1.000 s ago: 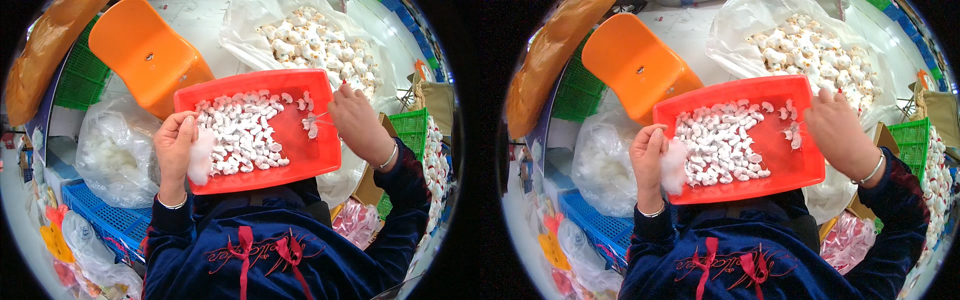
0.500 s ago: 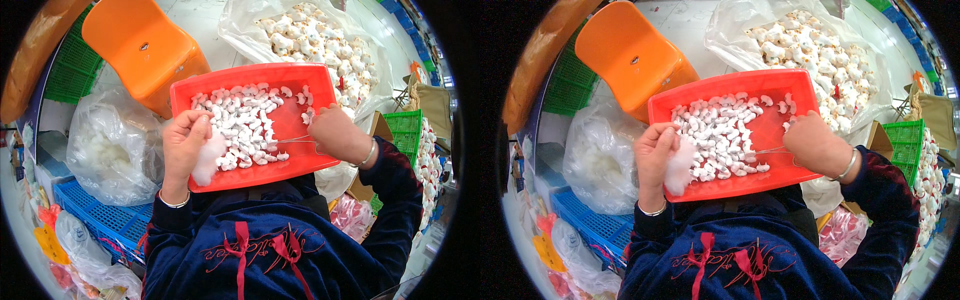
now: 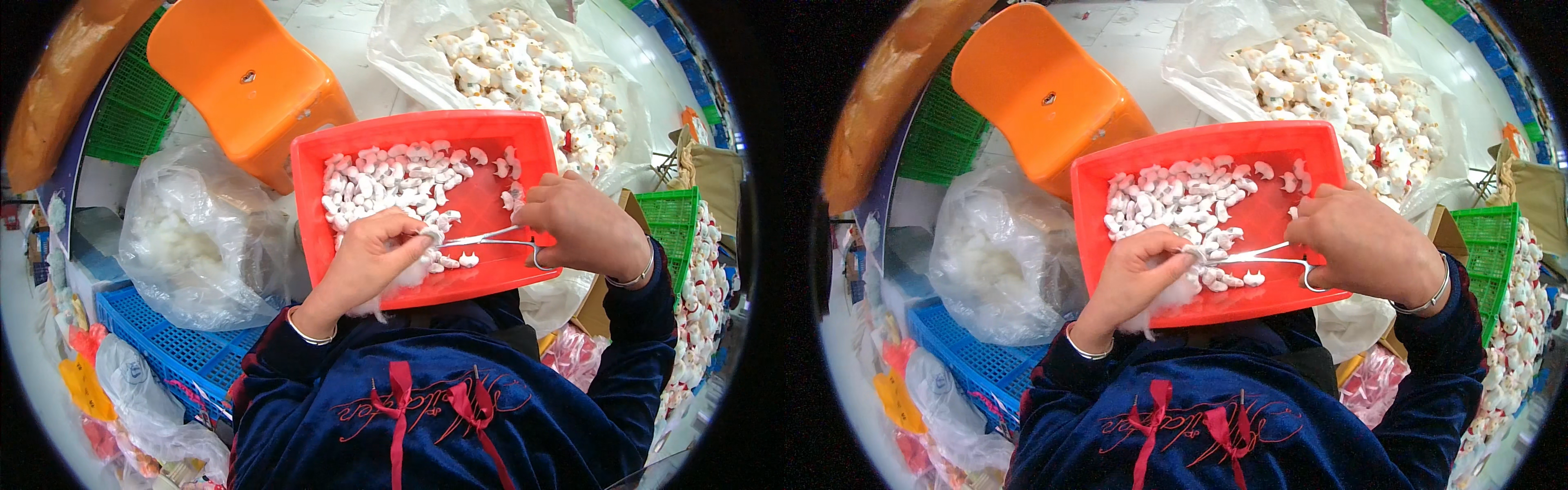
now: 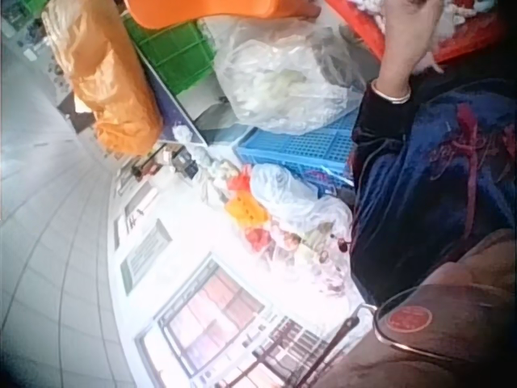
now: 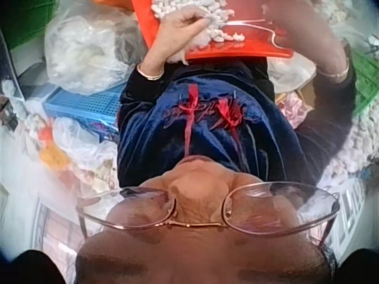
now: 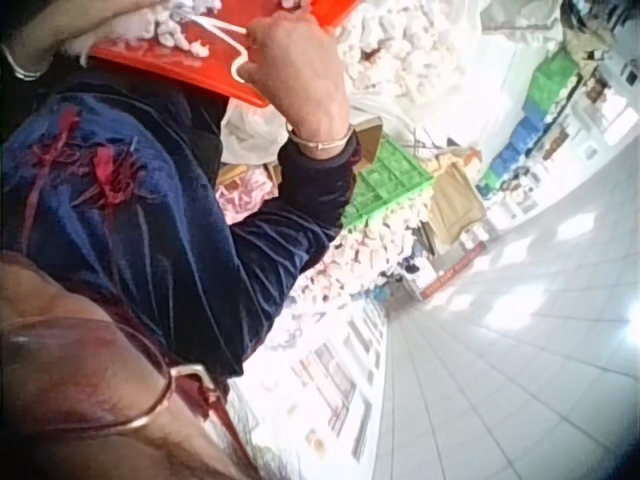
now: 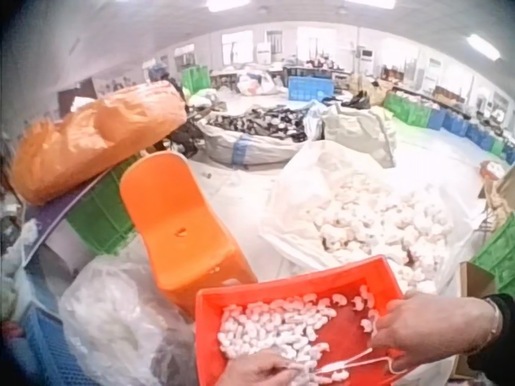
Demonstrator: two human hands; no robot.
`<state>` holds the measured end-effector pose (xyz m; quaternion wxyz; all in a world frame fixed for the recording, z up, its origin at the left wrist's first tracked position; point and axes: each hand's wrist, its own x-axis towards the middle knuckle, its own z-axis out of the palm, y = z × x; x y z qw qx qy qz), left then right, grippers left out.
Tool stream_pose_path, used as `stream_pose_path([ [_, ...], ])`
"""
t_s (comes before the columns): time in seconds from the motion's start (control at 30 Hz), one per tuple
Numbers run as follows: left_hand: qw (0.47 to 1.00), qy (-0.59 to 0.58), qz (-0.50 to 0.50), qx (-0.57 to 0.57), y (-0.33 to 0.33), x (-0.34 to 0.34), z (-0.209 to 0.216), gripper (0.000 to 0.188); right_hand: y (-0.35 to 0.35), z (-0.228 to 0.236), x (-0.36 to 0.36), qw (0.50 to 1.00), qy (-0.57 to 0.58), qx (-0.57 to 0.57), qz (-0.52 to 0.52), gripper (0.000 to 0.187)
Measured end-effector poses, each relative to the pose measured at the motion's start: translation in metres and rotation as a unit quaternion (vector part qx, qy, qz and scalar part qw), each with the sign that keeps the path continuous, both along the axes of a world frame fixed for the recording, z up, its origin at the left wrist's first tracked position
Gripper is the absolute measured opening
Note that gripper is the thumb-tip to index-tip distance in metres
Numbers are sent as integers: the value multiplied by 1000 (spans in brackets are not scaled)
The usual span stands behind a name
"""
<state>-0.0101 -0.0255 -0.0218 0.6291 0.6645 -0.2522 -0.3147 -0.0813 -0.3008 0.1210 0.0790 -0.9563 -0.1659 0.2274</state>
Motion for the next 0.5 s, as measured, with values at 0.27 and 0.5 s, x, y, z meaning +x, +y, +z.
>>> stream_pose_path([
  [0.27, 970, 224, 96, -22, 9, 5, 11, 17, 3, -27, -19, 980, -91, 152, -86, 38],
  [0.5, 961, 229, 130, -81, 6, -1, 5, 19, 26, -60, -33, 973, -90, 161, -135, 26],
])
